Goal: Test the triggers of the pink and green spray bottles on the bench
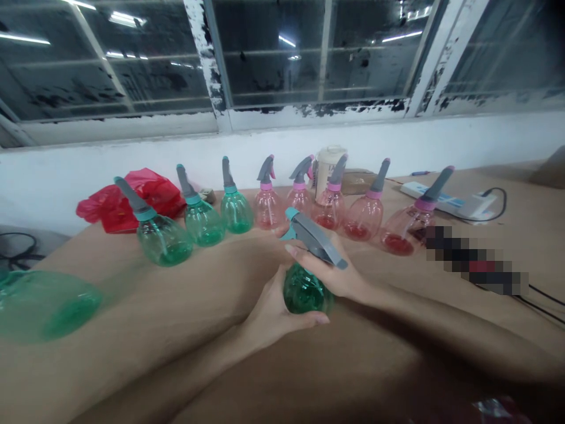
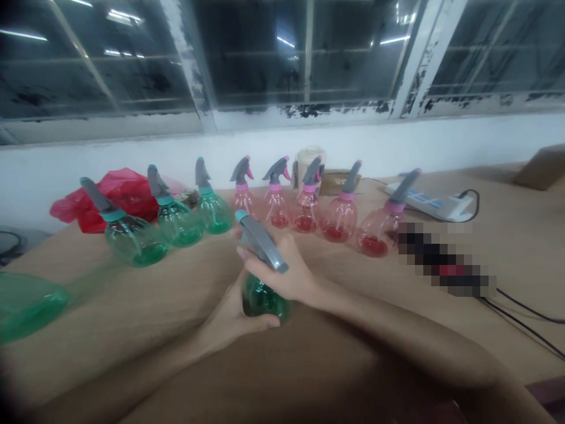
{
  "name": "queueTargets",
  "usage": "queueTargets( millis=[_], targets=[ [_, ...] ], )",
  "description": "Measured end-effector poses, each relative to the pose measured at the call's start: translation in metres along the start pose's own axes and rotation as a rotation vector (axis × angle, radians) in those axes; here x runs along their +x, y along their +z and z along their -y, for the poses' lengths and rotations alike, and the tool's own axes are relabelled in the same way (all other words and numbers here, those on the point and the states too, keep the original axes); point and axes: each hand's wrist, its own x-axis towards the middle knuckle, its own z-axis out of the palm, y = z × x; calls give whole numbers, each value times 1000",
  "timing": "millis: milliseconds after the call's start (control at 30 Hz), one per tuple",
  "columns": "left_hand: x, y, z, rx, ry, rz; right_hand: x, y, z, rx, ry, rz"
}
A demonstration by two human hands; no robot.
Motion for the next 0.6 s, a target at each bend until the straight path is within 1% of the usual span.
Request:
queueTargets(
  millis=[133,267,467,600],
  targets=[
    [1,0,1,-17,28,8,2,-1,3,26,5,26],
    [0,0,0,22,73,19,4,-2,7,-19,21,60],
    [-1,3,1,70,81,5,2,-1,11,-72,55,-5],
    [-1,2,1,67,79,16,1,-2,9,-65,63,31]
  ],
)
